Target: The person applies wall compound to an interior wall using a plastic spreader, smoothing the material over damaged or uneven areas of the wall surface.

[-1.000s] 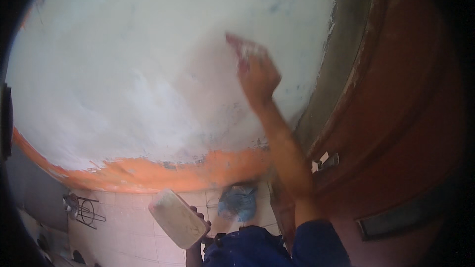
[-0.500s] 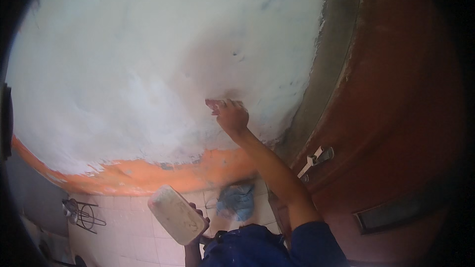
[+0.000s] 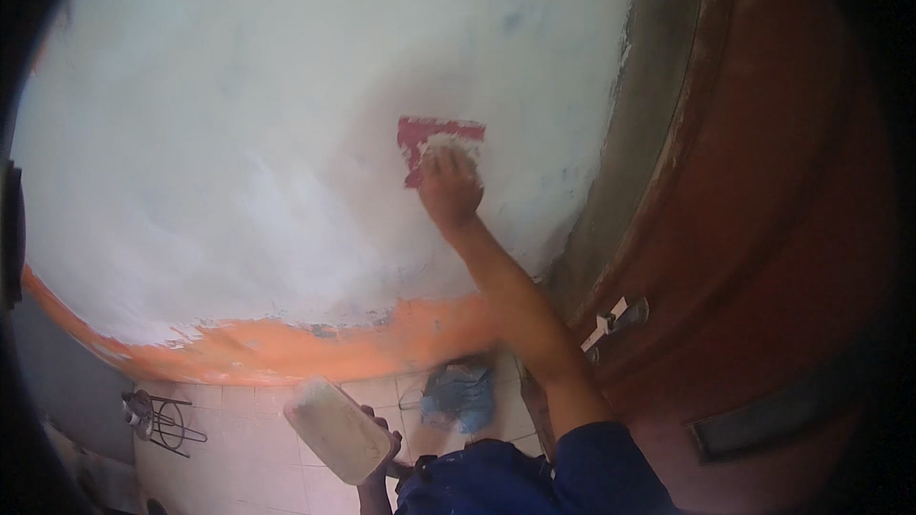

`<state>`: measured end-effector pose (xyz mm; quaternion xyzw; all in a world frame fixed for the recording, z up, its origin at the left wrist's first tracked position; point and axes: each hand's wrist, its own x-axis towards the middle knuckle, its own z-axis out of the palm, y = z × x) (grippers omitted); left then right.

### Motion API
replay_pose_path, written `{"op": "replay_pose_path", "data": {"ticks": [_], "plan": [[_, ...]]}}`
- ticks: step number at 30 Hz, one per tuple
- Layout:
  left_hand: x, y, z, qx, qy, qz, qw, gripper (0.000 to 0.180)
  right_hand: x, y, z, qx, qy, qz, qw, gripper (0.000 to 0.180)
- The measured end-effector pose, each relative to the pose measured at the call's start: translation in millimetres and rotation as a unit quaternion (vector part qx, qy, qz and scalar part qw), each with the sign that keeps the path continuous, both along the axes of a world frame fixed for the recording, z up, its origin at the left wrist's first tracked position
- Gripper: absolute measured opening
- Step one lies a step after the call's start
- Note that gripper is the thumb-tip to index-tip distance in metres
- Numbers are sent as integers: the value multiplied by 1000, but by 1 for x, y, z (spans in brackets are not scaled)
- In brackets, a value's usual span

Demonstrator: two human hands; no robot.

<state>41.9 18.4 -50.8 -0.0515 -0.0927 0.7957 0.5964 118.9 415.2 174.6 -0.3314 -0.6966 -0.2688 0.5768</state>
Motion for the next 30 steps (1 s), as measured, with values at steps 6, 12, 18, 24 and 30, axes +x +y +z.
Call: {"op": "replay_pose_path", "data": {"ticks": [6,12,18,24,30], "plan": [[11,18,19,43,39,7,998,60,4,-19,-86,-58,-35,47,997,20],[9,1,23,45,17,17,999,58,38,-32,0,-4,99,76,992,22],[8,-11,13,33,-23,8,999,57,41,16,47,89,76,-18,993,21],[8,-6,18,12,3,35,999,62,12,-5,-80,3,-5,4,1000,25],[3,-9,17,13,47,34,998,61,28,-25,-86,-57,47,115,991,26]]}}
